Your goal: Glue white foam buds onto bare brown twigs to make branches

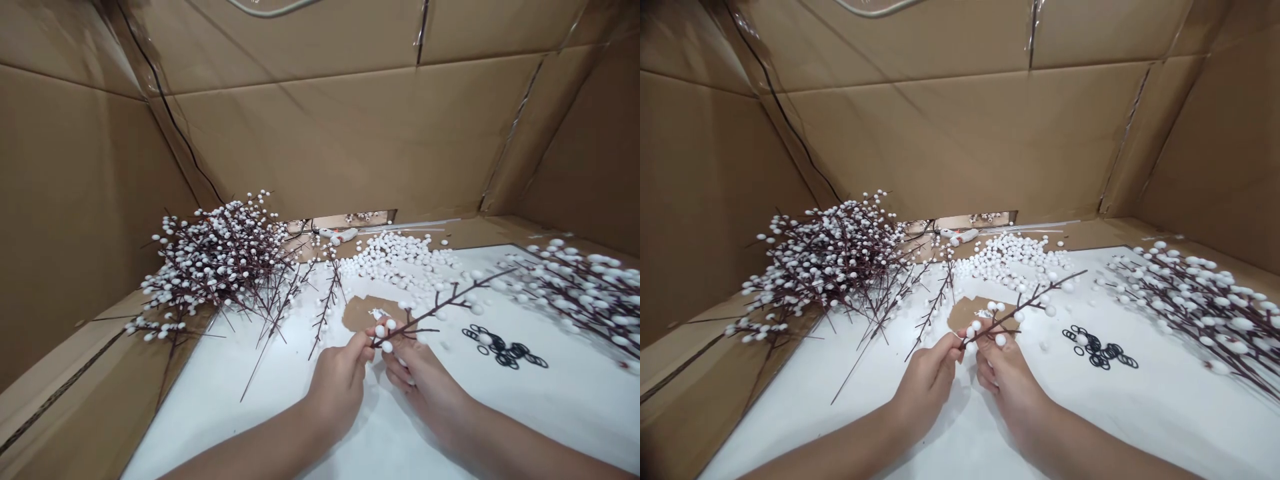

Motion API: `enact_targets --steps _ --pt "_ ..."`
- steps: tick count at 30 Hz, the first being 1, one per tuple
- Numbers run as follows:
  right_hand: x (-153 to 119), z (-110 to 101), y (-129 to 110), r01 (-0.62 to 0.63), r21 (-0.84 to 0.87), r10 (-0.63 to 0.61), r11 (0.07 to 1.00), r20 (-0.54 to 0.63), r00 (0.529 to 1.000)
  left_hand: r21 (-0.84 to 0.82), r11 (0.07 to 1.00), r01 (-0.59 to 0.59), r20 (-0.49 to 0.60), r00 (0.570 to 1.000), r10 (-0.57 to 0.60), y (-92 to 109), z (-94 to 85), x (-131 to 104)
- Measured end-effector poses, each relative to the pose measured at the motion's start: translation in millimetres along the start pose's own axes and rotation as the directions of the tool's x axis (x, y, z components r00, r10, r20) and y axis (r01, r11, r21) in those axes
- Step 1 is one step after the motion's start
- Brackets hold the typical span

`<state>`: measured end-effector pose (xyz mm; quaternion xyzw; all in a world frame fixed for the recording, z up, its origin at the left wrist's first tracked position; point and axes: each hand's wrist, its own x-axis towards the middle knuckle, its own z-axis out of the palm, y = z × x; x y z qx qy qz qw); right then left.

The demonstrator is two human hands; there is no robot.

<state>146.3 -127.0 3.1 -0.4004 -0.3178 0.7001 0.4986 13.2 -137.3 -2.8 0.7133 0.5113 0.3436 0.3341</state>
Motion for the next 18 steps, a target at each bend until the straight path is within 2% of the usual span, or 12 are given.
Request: enact_targets --steps 8,13,18 --pt "-0.8 0.7 -5.3 -0.033 -0.021 0.035 0.999 0.096 0.995 -0.216 0.970 0.114 -0.030 0.992 -0.123 -1.7 1.8 1.7" --pt "-1.4 -0.9 -4.5 -0.013 -0.062 0.020 0.998 0.115 0.993 -0.130 0.979 0.159 -0.049 0.985 -0.166 2.8 1.6 3.2" --pt "-1.2 -1.7 -0.4 -0.010 -0.056 0.015 0.998 0.095 0.995 -0.006 0.995 0.098 -0.075 0.992 -0.098 2.4 0.1 3.6"
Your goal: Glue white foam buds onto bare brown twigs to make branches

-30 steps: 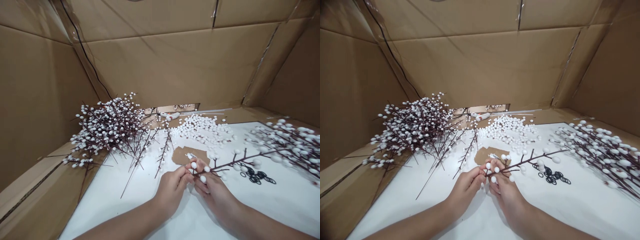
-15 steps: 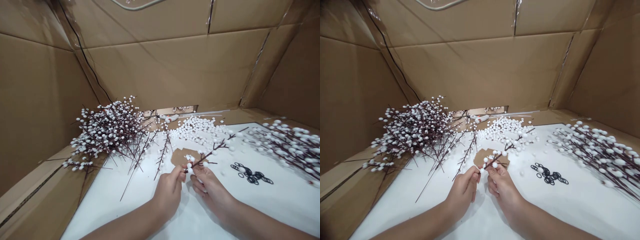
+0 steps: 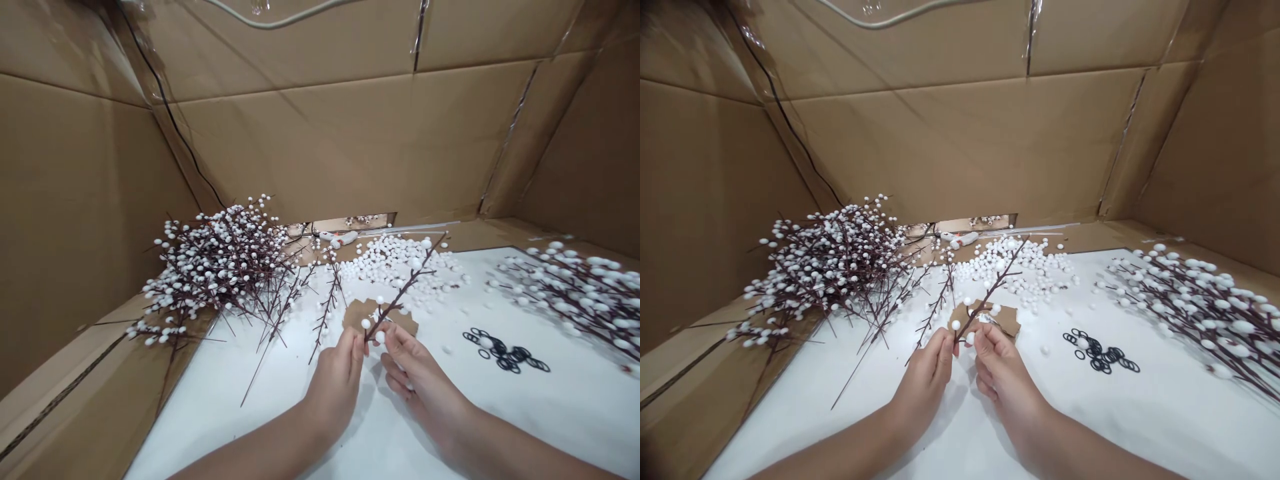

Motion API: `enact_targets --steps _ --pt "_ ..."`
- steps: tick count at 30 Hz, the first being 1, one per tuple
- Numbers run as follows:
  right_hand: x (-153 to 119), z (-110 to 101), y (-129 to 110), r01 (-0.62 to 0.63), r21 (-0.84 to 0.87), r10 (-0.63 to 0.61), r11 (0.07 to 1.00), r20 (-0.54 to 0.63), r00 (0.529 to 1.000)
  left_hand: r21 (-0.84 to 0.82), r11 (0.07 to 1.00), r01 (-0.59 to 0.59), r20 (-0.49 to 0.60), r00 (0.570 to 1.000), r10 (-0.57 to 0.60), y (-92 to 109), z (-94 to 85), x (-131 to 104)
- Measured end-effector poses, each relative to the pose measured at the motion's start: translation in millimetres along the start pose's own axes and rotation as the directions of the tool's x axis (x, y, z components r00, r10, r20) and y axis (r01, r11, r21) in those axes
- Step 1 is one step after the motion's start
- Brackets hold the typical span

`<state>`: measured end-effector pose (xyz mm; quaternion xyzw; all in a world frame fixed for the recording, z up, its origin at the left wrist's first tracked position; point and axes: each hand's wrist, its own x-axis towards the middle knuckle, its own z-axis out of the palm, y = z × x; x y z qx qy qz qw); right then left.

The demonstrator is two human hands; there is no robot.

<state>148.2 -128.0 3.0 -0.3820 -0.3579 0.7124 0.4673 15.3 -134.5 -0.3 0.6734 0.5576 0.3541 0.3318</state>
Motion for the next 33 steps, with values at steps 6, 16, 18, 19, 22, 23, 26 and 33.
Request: enact_targets --steps 6,16,18,19,22,23,26,33 --pt "2.1 0.4 1.9 0.018 -0.016 -0.018 1.000 -0.004 1.000 -0.015 0.999 0.031 0.096 0.995 -0.030 -0.6 -0.4 0.7" --pt "2.5 3.3 0.4 0.001 -0.091 -0.003 0.996 -0.028 1.000 0.113 0.993 0.028 0.074 0.997 -0.037 -3.2 2.4 3.2" --pt "3.4 3.3 1.3 0.008 -0.104 -0.013 0.995 -0.044 0.999 0.123 0.992 0.009 0.064 0.998 -0.017 -3.4 2.5 2.4" --pt "4.0 3.0 1.9 0.010 -0.105 -0.015 0.994 -0.047 0.999 0.121 0.993 0.002 0.064 0.998 -0.010 -3.5 2.6 2.2" --pt "4.5 1.4 4.2 0.007 -0.098 -0.010 0.995 -0.040 0.999 0.090 0.996 -0.011 0.075 0.997 0.004 -3.6 2.9 2.5" --pt "4.3 0.8 4.9 0.006 -0.096 -0.009 0.995 -0.037 0.999 0.081 0.997 -0.016 0.079 0.997 0.009 -3.6 3.0 3.0" --pt "3.0 -0.4 5.9 0.007 -0.090 -0.009 0.996 -0.024 1.000 0.063 0.997 -0.049 0.090 0.995 0.043 -4.2 2.9 4.4" --pt "4.1 0.4 5.1 0.014 -0.094 -0.014 0.995 -0.005 1.000 -0.046 0.999 -0.020 0.131 0.991 0.026 -5.5 3.7 2.9"
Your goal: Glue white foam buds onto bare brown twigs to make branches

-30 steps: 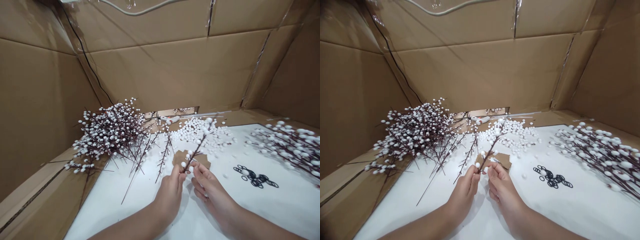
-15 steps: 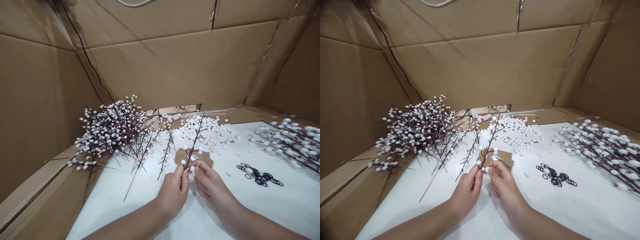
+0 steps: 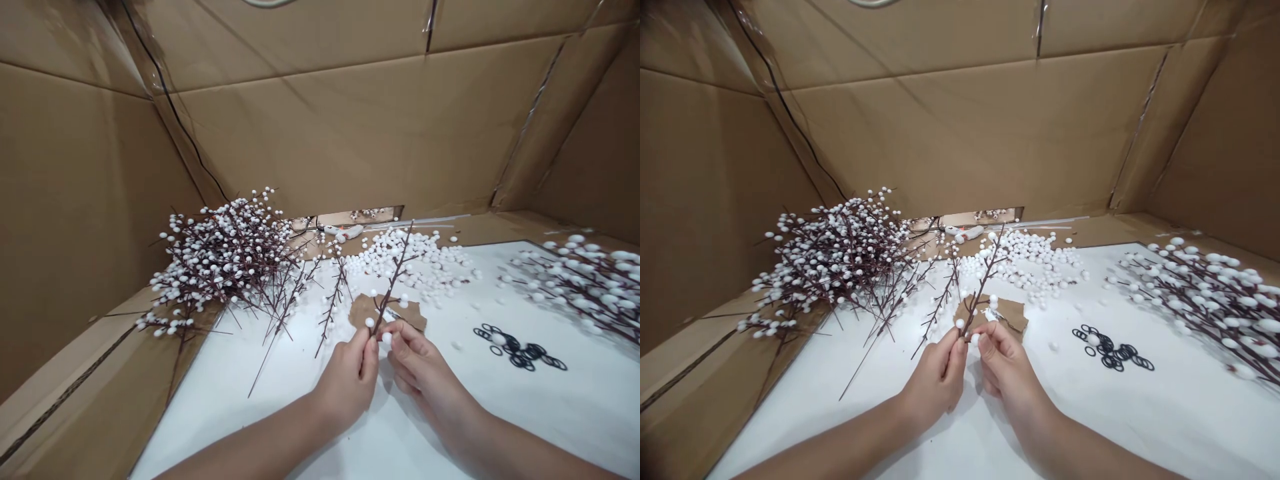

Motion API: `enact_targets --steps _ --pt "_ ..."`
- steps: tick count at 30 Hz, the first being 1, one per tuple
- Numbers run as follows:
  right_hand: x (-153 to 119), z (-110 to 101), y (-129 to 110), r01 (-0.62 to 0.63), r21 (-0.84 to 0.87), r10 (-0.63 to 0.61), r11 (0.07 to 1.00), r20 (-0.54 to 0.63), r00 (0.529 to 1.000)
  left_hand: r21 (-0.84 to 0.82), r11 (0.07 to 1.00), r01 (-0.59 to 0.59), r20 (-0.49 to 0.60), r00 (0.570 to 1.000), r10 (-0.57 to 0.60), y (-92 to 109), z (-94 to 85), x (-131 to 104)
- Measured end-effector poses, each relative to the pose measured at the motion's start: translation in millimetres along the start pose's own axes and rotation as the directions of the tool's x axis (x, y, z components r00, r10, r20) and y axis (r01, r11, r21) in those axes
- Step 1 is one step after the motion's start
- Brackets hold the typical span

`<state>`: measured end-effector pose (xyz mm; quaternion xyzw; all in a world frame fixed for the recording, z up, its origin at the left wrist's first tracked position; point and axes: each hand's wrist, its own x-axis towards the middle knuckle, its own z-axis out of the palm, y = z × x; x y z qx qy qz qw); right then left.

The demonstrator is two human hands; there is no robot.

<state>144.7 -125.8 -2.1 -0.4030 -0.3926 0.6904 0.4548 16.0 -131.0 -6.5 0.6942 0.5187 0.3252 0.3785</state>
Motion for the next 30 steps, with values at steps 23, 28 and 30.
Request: enact_targets --steps 23,28,30 --pt "-1.4 -1.0 2.7 0.011 0.005 -0.010 1.000 -0.066 0.998 -0.016 1.000 0.017 0.120 0.993 -0.015 -0.1 -1.5 -1.6" --pt "-0.9 -0.3 2.7 0.010 0.004 -0.009 1.000 -0.076 0.997 -0.019 1.000 0.013 0.129 0.992 -0.010 0.5 -1.7 -2.0" --pt "-0.6 0.1 3.1 0.012 0.009 -0.012 1.000 -0.073 0.997 -0.031 0.999 0.009 0.124 0.992 -0.006 0.7 -1.6 -2.1"
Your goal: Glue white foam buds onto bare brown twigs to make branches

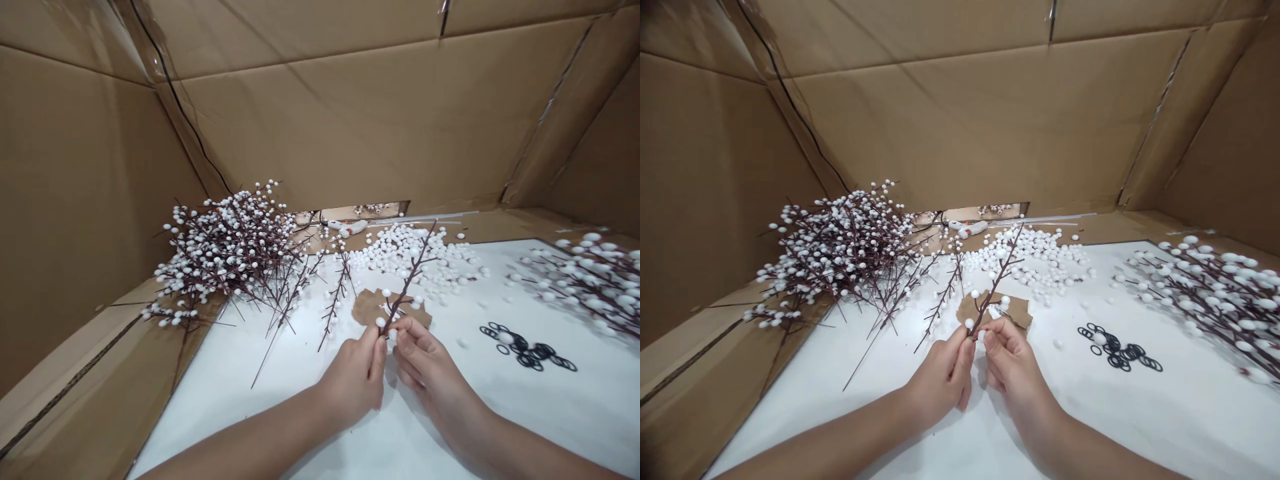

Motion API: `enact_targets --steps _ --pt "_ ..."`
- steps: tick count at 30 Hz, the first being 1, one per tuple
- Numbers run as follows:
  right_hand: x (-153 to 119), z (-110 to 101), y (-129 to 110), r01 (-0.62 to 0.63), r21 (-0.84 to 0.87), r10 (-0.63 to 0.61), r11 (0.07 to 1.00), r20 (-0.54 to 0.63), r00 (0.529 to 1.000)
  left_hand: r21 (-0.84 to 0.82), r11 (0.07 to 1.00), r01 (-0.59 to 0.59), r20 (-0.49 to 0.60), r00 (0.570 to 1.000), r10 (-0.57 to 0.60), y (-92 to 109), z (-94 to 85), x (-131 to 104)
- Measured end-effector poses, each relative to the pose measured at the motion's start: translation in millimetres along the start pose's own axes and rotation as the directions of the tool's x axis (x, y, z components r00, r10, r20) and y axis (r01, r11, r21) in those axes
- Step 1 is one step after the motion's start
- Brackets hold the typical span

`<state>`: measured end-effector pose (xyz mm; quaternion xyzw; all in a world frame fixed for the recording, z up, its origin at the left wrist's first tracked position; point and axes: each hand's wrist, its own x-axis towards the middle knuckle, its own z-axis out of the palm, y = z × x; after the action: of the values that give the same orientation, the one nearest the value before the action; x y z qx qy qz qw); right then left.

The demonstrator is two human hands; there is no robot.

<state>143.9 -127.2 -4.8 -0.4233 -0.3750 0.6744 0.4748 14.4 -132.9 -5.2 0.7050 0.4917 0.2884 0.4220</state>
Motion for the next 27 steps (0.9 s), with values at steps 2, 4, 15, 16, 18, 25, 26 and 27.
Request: enact_targets --steps 2,4,15,16,18,25,26,27 --pt "0.1 0.3 0.3 0.004 0.007 -0.004 1.000 0.000 1.000 -0.010 1.000 -0.013 -0.014 1.000 0.012 0.4 0.3 -0.2" --pt "-0.2 0.5 0.3 0.004 0.016 -0.004 1.000 -0.002 1.000 -0.020 1.000 -0.022 -0.035 0.999 0.022 0.8 0.7 -0.3" --pt "-2.1 -0.2 0.9 0.010 0.016 -0.010 1.000 -0.005 1.000 0.034 0.998 -0.047 -0.030 0.998 0.048 -0.6 0.4 0.4" --pt "-1.9 -0.3 1.2 0.014 0.018 -0.014 1.000 -0.005 1.000 0.034 0.998 -0.048 -0.030 0.998 0.049 -0.2 0.3 0.3" --pt "-1.8 -0.4 1.4 0.020 0.017 -0.020 1.000 -0.004 1.000 0.031 0.998 -0.053 -0.030 0.998 0.054 0.5 0.3 0.1" --pt "-2.8 -1.3 2.7 0.027 0.014 -0.027 1.000 0.010 1.000 -0.022 0.998 -0.055 -0.047 0.997 0.054 1.8 1.0 -0.8" --pt "-2.7 -1.4 3.0 0.029 0.012 -0.029 1.000 0.014 0.999 -0.028 0.998 -0.050 -0.047 0.998 0.049 2.0 1.0 -0.8" --pt "-2.5 -1.5 3.2 0.031 0.013 -0.031 0.999 0.017 0.999 -0.034 0.998 -0.048 -0.047 0.998 0.046 2.2 0.9 -0.9"
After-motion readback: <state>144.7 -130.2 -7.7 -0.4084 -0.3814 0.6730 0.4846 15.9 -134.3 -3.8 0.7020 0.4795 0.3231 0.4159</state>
